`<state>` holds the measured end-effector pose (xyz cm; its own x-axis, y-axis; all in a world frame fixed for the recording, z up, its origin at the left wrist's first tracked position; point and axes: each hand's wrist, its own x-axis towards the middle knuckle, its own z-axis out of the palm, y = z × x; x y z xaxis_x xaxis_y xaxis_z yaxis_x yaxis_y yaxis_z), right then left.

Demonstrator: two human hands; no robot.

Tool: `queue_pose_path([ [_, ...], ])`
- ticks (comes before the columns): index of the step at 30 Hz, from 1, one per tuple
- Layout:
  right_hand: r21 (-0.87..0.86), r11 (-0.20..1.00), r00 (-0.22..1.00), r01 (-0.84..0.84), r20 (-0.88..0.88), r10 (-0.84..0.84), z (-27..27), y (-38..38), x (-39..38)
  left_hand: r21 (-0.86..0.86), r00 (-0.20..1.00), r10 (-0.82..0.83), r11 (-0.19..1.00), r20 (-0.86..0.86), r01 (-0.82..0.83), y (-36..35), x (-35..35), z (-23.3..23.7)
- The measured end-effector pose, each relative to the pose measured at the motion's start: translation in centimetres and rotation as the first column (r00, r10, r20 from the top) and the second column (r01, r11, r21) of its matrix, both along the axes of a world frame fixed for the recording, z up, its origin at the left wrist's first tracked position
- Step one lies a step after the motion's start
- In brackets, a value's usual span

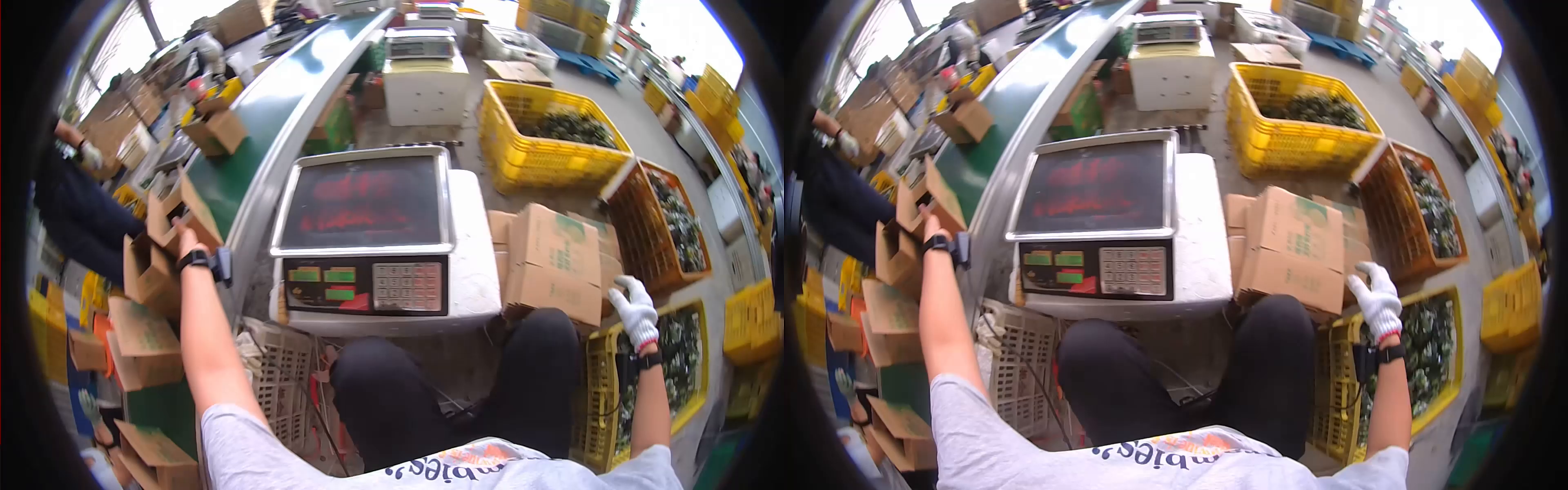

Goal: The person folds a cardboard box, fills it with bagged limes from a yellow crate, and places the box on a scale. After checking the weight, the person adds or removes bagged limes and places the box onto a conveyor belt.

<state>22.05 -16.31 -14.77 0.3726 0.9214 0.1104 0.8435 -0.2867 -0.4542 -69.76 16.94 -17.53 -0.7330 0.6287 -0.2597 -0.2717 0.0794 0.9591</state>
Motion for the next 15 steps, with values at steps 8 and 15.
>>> queue_pose_path([
  [8,-0.427,0.898,0.980,0.108,0.197,-0.024,-4.8,2.2,1.9,0.078,0.976,0.204,0.977,-0.075,-0.198,-6.9,7.4,4.9],
  [15,-0.457,0.869,0.981,0.188,0.137,-0.140,-5.5,3.9,-0.8,-0.032,0.055,-0.909,0.075,-0.413,0.997,-22.8,45.3,14.5],
])
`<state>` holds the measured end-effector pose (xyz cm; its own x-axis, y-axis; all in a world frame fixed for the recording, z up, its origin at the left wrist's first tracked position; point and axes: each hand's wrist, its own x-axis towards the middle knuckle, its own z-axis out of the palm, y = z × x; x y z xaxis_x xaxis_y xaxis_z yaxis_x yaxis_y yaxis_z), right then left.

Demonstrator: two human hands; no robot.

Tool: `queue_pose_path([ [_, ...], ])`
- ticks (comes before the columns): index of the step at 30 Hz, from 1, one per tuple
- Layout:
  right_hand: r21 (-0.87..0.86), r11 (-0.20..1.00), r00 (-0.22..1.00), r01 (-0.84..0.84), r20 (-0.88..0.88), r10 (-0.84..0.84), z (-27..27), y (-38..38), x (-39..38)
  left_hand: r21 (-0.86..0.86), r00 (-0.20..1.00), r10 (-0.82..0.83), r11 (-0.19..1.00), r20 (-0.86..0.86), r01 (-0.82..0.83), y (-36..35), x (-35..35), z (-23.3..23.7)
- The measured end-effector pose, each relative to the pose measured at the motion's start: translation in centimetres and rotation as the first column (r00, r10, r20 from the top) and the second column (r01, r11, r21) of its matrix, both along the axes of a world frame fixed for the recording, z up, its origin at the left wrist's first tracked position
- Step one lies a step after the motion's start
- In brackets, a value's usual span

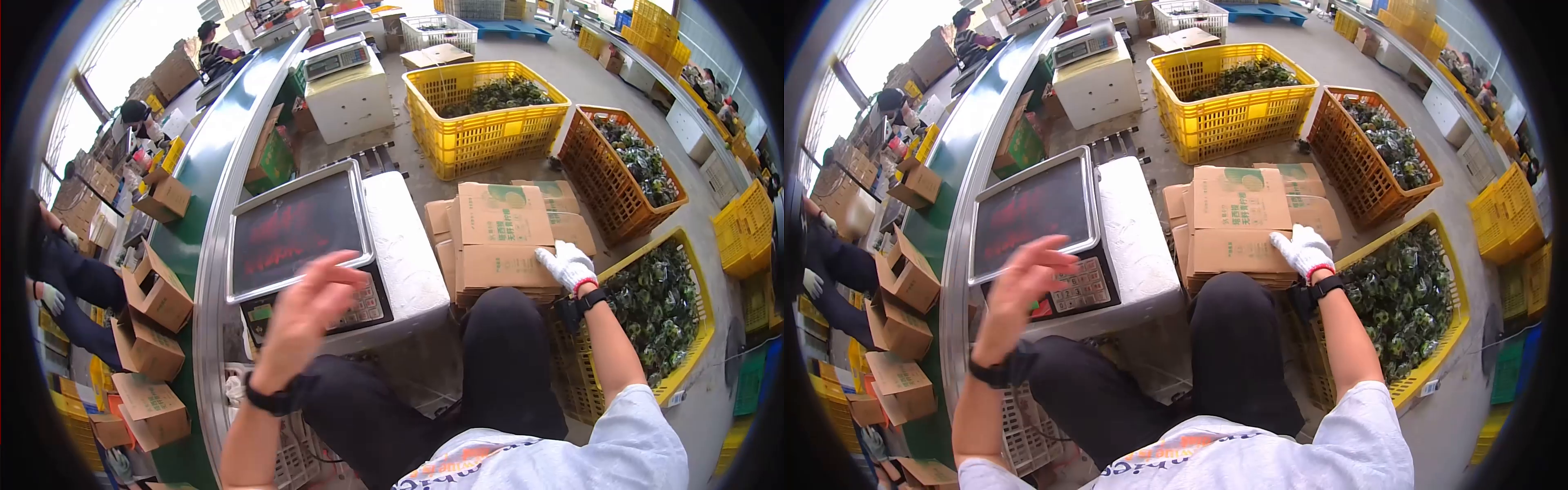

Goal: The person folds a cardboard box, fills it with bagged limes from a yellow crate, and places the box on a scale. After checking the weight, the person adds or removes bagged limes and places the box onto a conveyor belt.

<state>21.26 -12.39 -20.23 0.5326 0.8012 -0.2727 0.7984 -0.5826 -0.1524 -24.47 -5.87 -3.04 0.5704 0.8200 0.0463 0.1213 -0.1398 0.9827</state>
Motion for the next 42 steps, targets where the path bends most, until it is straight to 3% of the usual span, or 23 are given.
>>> queue_pose_path([
  [2,0.068,0.997,0.999,0.040,0.007,-0.041,-0.8,-0.2,0.3,-0.080,0.949,-0.297,0.954,-0.103,0.289,-0.6,6.7,-4.6],
  [3,0.062,0.997,0.999,0.037,0.010,-0.038,-1.4,-0.3,0.7,-0.049,0.929,-0.329,0.944,-0.170,0.326,0.0,10.1,-7.7],
  [5,0.145,0.989,0.998,-0.005,0.066,-0.005,-2.1,-0.7,0.4,0.044,0.889,-0.319,0.935,-0.329,0.352,3.3,16.3,-12.9],
  [6,0.145,0.989,0.998,-0.029,0.057,0.021,-2.9,-0.4,0.9,0.045,0.861,-0.226,0.960,-0.455,0.276,3.6,18.5,-14.0],
  [8,0.100,0.995,0.997,-0.017,0.074,0.009,-2.8,-0.4,0.4,0.046,0.869,-0.118,0.986,-0.481,0.159,5.6,23.9,-23.2],
  [10,0.080,0.996,0.995,-0.036,0.094,0.029,-2.8,-0.4,0.3,-0.143,0.751,-0.164,0.985,-0.640,0.093,5.0,26.1,-21.9],
  [13,0.069,0.997,0.995,-0.040,0.097,0.033,-2.5,-0.3,-0.3,-0.212,0.843,-0.221,0.969,-0.490,0.131,5.0,26.3,-21.7],
  [14,0.070,0.997,0.996,-0.026,0.082,0.020,-2.3,-0.2,-0.5,-0.162,0.848,-0.133,0.985,-0.513,0.056,4.7,26.1,-21.4],
  [16,0.162,0.985,0.980,-0.051,0.197,0.018,-1.4,-0.7,-2.0,-0.112,0.845,-0.034,0.993,-0.534,-0.031,4.7,24.8,-20.3],
  [18,0.347,0.934,0.984,-0.084,0.178,0.022,-1.0,-0.4,-1.2,-0.169,0.908,-0.036,0.985,-0.417,-0.039,5.0,22.8,-19.7],
  [20,0.653,0.754,0.929,0.073,-0.320,0.187,1.2,0.1,-1.7,-0.192,0.937,-0.001,0.979,-0.350,-0.071,5.8,23.1,-20.7],
  [21,0.645,0.762,0.927,0.058,-0.318,0.199,3.0,0.3,-1.7,-0.208,0.949,0.024,0.974,-0.313,-0.093,6.2,23.4,-20.8],
  [24,0.803,0.594,0.795,0.047,-0.390,0.465,9.5,1.0,-1.9,-0.134,0.978,0.132,0.979,-0.160,-0.154,6.0,22.0,-17.4],
  [26,0.803,0.540,0.828,-0.250,-0.112,0.550,13.8,0.5,-0.7,0.068,0.973,0.225,0.973,-0.043,-0.222,7.5,22.2,-15.4],
  [28,0.774,0.553,0.783,-0.310,-0.122,0.610,15.7,0.1,-1.3,0.097,0.948,0.315,0.943,0.041,-0.318,6.9,21.4,-12.3],
  [30,0.563,0.581,0.620,-0.587,-0.149,0.771,16.5,-0.7,-2.8,0.129,0.914,0.383,0.908,0.133,-0.399,7.0,21.6,-12.5],
  [32,0.589,0.621,0.675,-0.517,-0.166,0.719,14.5,-0.9,-5.3,-0.035,0.852,0.504,0.863,0.145,-0.504,8.0,22.8,-15.0],
  [34,0.508,0.620,0.686,-0.598,-0.076,0.723,17.8,-2.0,-8.9,0.003,0.857,0.504,0.862,0.107,-0.508,8.0,21.7,-14.3],
  [36,0.579,0.723,0.746,-0.378,-0.272,0.608,17.0,-2.3,-8.3,-0.053,0.895,0.432,0.902,0.107,-0.429,8.3,22.5,-14.7],
  [37,0.583,0.761,0.714,-0.285,-0.401,0.574,16.1,-1.9,-6.9,-0.006,0.877,0.461,0.886,0.139,-0.464,8.9,23.3,-15.7],
  [39,0.483,0.872,0.683,-0.080,-0.610,0.401,17.1,-2.1,-7.6,0.019,0.850,0.480,0.868,0.217,-0.496,9.1,25.0,-17.2],
  [40,0.431,0.902,0.657,-0.010,-0.677,0.331,16.5,-1.6,-6.3,0.019,0.844,0.491,0.862,0.214,-0.506,8.9,24.6,-16.8],
  [42,0.275,0.946,0.480,0.171,-0.862,0.163,15.9,-0.7,-4.4,0.006,0.885,0.454,0.889,0.106,-0.457,8.2,24.2,-16.0],
])
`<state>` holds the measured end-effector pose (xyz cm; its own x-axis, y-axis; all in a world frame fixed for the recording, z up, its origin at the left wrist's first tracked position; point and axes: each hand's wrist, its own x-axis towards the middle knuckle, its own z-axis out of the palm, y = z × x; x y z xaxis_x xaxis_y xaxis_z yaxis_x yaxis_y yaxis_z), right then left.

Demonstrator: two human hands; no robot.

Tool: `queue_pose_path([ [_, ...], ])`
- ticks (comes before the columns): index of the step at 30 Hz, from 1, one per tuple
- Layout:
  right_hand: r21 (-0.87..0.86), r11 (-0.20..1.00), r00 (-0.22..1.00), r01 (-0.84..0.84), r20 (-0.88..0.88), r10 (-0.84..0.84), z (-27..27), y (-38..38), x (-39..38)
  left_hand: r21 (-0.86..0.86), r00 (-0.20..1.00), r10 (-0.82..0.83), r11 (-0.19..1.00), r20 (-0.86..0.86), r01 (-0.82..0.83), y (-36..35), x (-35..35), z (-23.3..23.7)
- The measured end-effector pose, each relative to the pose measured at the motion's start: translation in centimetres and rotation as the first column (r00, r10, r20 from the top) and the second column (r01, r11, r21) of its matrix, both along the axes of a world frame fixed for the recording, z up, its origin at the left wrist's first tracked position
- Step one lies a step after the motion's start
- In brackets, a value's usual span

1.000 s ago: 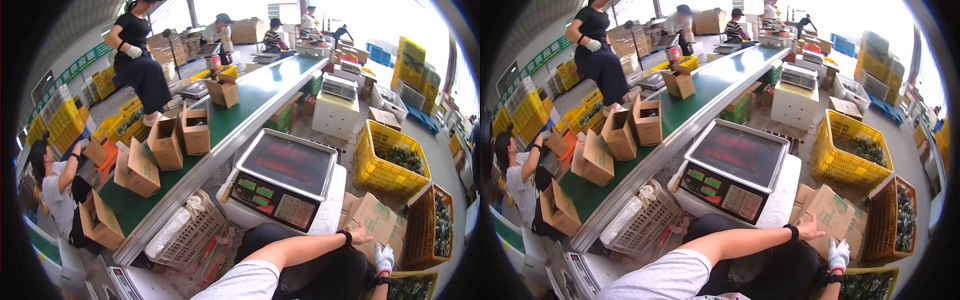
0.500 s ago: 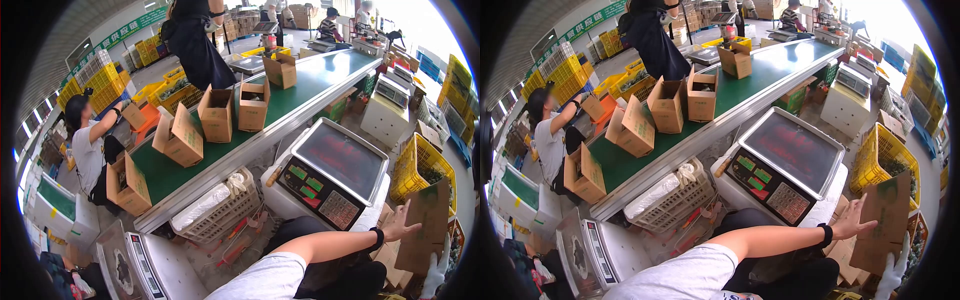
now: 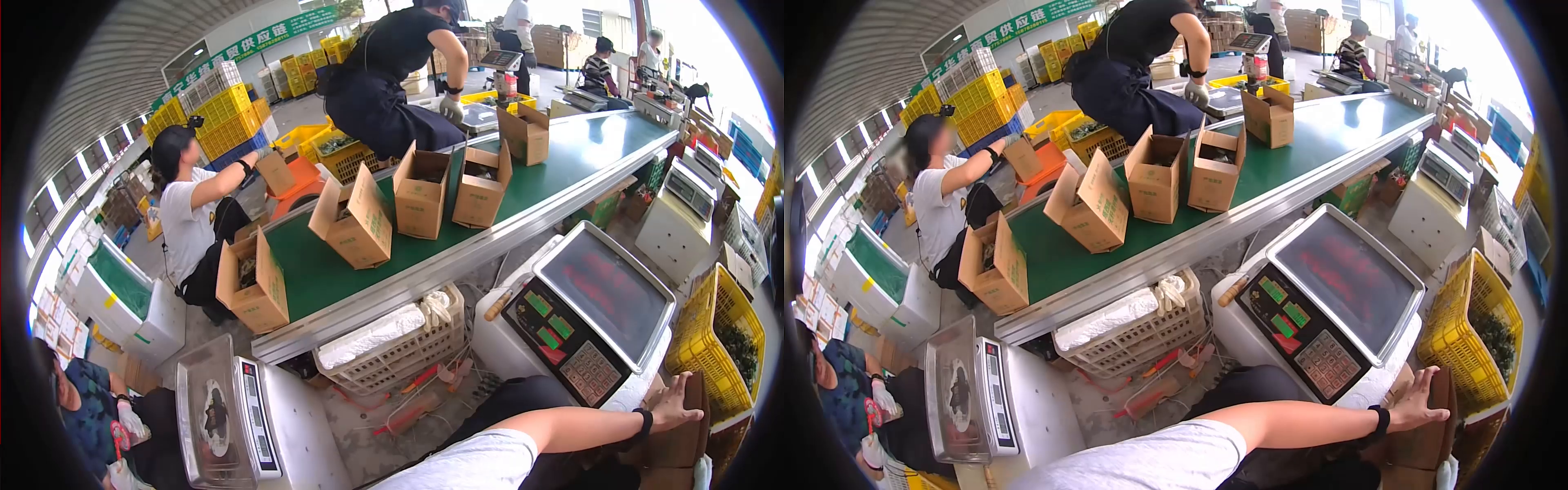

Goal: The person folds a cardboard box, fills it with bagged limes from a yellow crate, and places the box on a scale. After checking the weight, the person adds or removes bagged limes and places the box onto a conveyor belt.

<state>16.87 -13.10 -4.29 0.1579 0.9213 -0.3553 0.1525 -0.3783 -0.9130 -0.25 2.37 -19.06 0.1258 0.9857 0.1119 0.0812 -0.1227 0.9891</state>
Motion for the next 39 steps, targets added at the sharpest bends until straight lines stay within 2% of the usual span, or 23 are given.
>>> queue_pose_path([
  [1,0.004,1.000,1.000,0.005,0.001,-0.005,-0.4,0.4,0.8,0.022,1.000,0.005,1.000,0.018,-0.006,-0.1,0.3,-0.1],
  [3,0.072,0.997,0.951,-0.039,0.310,0.015,-1.1,1.2,2.5,0.079,1.000,-0.019,0.997,-0.021,0.021,-0.7,0.7,0.1],
  [4,0.131,0.989,0.925,0.062,0.366,-0.106,-1.4,1.7,3.0,0.129,0.997,-0.032,0.991,-0.065,0.041,-1.4,0.3,0.9],
  [5,0.140,0.989,0.941,0.051,0.324,-0.094,-1.1,2.4,3.5,0.086,0.982,-0.146,0.984,-0.117,0.157,-1.7,-0.2,1.7],
  [6,0.150,0.988,0.956,0.040,0.281,-0.081,-0.5,2.9,3.7,0.090,0.983,-0.146,0.984,-0.114,0.157,-2.8,-1.7,4.1],
  [8,0.167,0.986,0.954,-0.002,0.297,-0.049,1.2,4.2,2.4,-0.083,0.878,-0.353,0.935,-0.322,0.345,-4.9,-4.4,8.0],
  [9,0.179,0.983,0.950,-0.042,0.312,-0.017,1.5,4.4,2.1,-0.066,0.850,-0.414,0.907,-0.326,0.417,-4.8,-4.1,7.4],
  [10,0.186,0.943,0.951,-0.277,0.193,0.241,-5.2,10.3,14.0,-0.069,0.847,-0.419,0.905,-0.329,0.420,-4.7,-3.8,6.8],
  [11,0.224,0.944,0.970,-0.241,0.064,0.233,-4.7,9.9,11.8,-0.055,0.845,-0.407,0.908,-0.347,0.415,-4.7,-3.7,6.6],
  [13,0.268,0.941,0.977,-0.204,0.002,0.211,-6.0,10.2,8.7,-0.043,0.837,-0.407,0.906,-0.365,0.421,-4.5,-3.2,5.1],
  [16,0.260,0.957,0.982,-0.132,0.168,0.090,-8.2,11.2,7.9,0.283,0.842,-0.137,0.903,-0.522,0.322,-3.8,-3.9,3.5],
  [18,0.266,0.937,0.949,-0.227,0.275,0.152,-6.7,10.6,6.3,0.450,0.902,-0.273,0.795,-0.335,0.407,-3.3,-5.8,5.2],
  [19,0.268,0.940,0.954,-0.210,0.268,0.136,-6.4,10.2,5.8,0.697,0.999,-0.020,0.716,-0.036,0.040,-3.9,-4.3,4.5],
  [20,0.279,0.941,0.953,-0.192,0.284,0.110,-6.3,9.9,5.4,0.697,0.998,-0.037,0.715,-0.043,0.056,-3.4,-3.8,3.5],
  [22,0.291,0.943,0.952,-0.159,0.300,0.068,-5.5,9.1,4.7,0.465,0.943,-0.302,0.821,-0.138,0.331,-3.4,-5.2,5.7],
  [23,0.287,0.944,0.950,-0.161,0.304,0.070,-5.0,8.6,4.3,0.618,0.982,-0.179,0.766,-0.065,0.180,-3.2,-4.6,5.1],
  [28,0.347,0.929,0.950,-0.130,0.311,0.017,-3.5,7.4,2.3,0.748,0.983,-0.184,0.652,-0.004,0.125,-2.6,-4.2,4.9],
  [30,0.344,0.926,0.937,-0.156,0.347,0.029,-3.1,7.5,2.8,0.630,0.884,-0.378,0.623,-0.276,0.463,-1.9,-5.3,4.7],
  [32,0.305,0.933,0.952,-0.193,0.287,0.103,-1.3,6.8,1.8,0.611,0.884,-0.366,0.640,-0.291,0.466,-1.9,-5.8,5.2],
  [34,0.444,0.881,0.974,-0.162,-0.072,0.215,-3.3,6.7,5.4,0.599,0.877,-0.381,0.641,-0.293,0.479,-1.0,-6.2,5.0],
  [37,0.601,0.778,0.982,-0.183,0.068,0.178,-5.7,4.2,7.5,0.563,0.865,-0.428,0.660,-0.262,0.497,0.7,-6.7,4.3],
  [38,0.606,0.761,0.969,-0.231,0.073,0.236,-6.0,3.2,7.6,0.540,0.870,-0.425,0.684,-0.252,0.491,1.0,-6.6,4.0],
  [39,0.471,0.849,0.955,-0.238,0.275,0.115,-6.5,2.9,7.6,0.557,0.864,-0.438,0.665,-0.249,0.498,1.0,-6.3,3.9],
])
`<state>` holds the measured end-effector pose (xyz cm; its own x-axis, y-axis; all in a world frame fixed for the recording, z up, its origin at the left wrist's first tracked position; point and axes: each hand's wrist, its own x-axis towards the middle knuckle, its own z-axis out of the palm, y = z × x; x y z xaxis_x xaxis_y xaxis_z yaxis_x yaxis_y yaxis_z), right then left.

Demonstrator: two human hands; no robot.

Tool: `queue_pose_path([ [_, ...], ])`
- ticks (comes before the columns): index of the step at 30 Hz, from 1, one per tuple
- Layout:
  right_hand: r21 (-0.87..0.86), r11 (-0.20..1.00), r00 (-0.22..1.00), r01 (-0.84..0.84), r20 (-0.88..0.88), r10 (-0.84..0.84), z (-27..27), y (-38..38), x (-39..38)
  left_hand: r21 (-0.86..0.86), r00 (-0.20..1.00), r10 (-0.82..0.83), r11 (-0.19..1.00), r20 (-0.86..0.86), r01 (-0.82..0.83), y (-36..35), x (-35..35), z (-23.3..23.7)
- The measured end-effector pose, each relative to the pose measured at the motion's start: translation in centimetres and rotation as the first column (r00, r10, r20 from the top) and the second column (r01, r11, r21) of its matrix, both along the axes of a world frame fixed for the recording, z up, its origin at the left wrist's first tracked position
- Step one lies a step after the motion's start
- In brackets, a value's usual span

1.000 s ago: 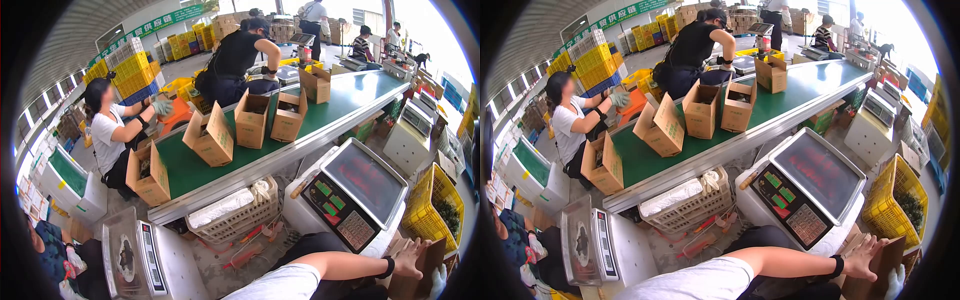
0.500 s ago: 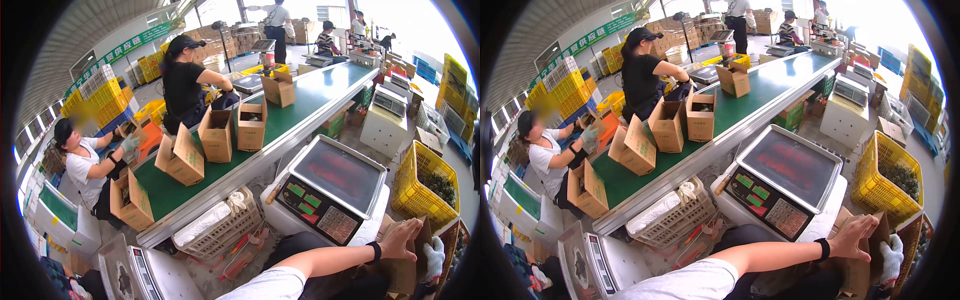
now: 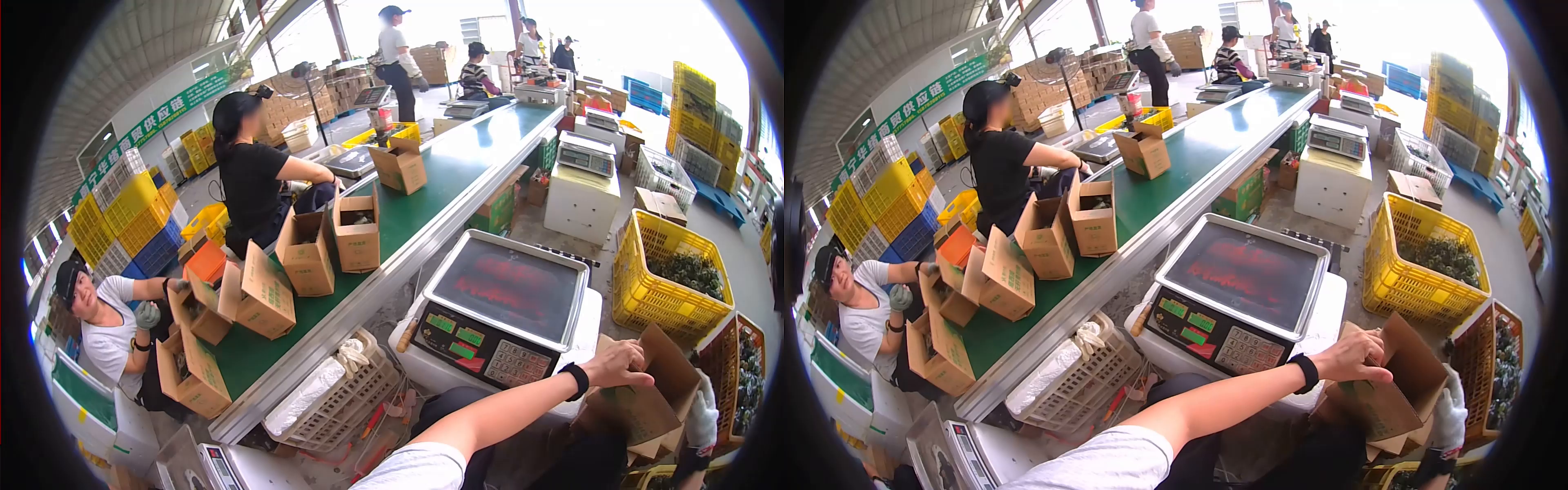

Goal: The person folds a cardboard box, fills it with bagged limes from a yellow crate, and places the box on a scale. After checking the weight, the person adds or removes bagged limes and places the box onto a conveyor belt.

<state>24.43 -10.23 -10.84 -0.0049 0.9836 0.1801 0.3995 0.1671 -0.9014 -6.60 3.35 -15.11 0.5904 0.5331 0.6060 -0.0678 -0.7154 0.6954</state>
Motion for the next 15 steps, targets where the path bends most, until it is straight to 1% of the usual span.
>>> queue_pose_path([
  [1,0.004,0.999,0.946,-0.039,-0.321,0.038,-0.5,0.2,-1.6,0.001,1.000,-0.018,1.000,-0.004,0.018,-0.2,0.2,0.3],
  [2,-0.056,0.997,0.972,0.054,-0.227,-0.065,-0.4,-0.2,-2.9,0.033,0.999,-0.010,0.999,-0.034,0.011,-0.5,0.3,0.5],
  [3,-0.107,0.983,0.979,0.149,-0.128,-0.162,0.9,-0.3,-5.4,0.068,0.998,0.001,0.998,-0.065,0.004,-0.7,0.3,0.9],
  [4,0.001,0.968,0.963,0.250,-0.105,-0.249,0.4,0.3,-6.6,0.067,0.997,-0.018,0.997,-0.077,0.023,-1.1,0.2,1.2],
  [5,-0.013,0.961,0.961,0.277,0.005,-0.277,1.1,0.1,-7.3,-0.066,0.999,-0.029,0.997,-0.040,0.026,-1.4,0.1,1.6],
  [6,0.068,0.967,0.969,0.245,-0.041,-0.243,0.4,0.2,-7.0,-0.195,0.999,-0.032,0.980,-0.001,0.031,-1.5,0.3,1.8],
  [7,0.155,0.965,0.976,0.213,-0.081,-0.202,0.0,0.5,-6.9,-0.187,0.999,-0.051,0.981,-0.007,0.048,-1.7,0.6,2.0],
  [8,0.158,0.960,0.971,0.232,-0.090,-0.220,0.0,0.1,-6.4,-0.243,0.994,0.016,0.970,0.113,0.012,-2.2,0.7,2.0],
  [9,0.300,0.940,0.971,0.165,0.119,-0.208,0.8,-0.2,-6.6,-0.305,0.971,0.090,0.952,0.224,-0.018,-2.6,0.8,2.0],
  [10,0.414,0.908,0.921,0.067,0.325,-0.216,1.5,-0.4,-6.8,-0.341,0.986,0.079,0.940,0.150,-0.024,-2.7,0.6,2.6],
  [11,0.409,0.908,0.921,0.085,0.317,-0.229,2.1,-0.6,-7.1,-0.344,0.988,0.064,0.939,0.140,-0.012,-2.5,0.7,2.6],
  [12,0.433,0.900,0.861,-0.046,0.474,-0.184,2.8,-1.0,-7.5,-0.186,0.984,0.179,0.967,0.019,-0.173,-2.1,0.7,1.7],
  [13,0.425,0.888,0.768,-0.178,0.624,-0.144,3.5,-1.4,-7.6,-0.008,0.950,0.303,0.953,-0.074,-0.304,-1.9,1.0,1.2],
  [14,0.393,0.898,0.795,-0.198,0.601,-0.087,3.9,-1.5,-7.8,-0.043,0.947,0.286,0.954,-0.148,-0.295,-1.5,0.8,0.5],
  [15,0.364,0.907,0.752,-0.214,0.653,-0.085,4.3,-1.6,-7.6,0.056,0.926,0.328,0.945,-0.185,-0.324,-1.7,0.7,0.4],
])
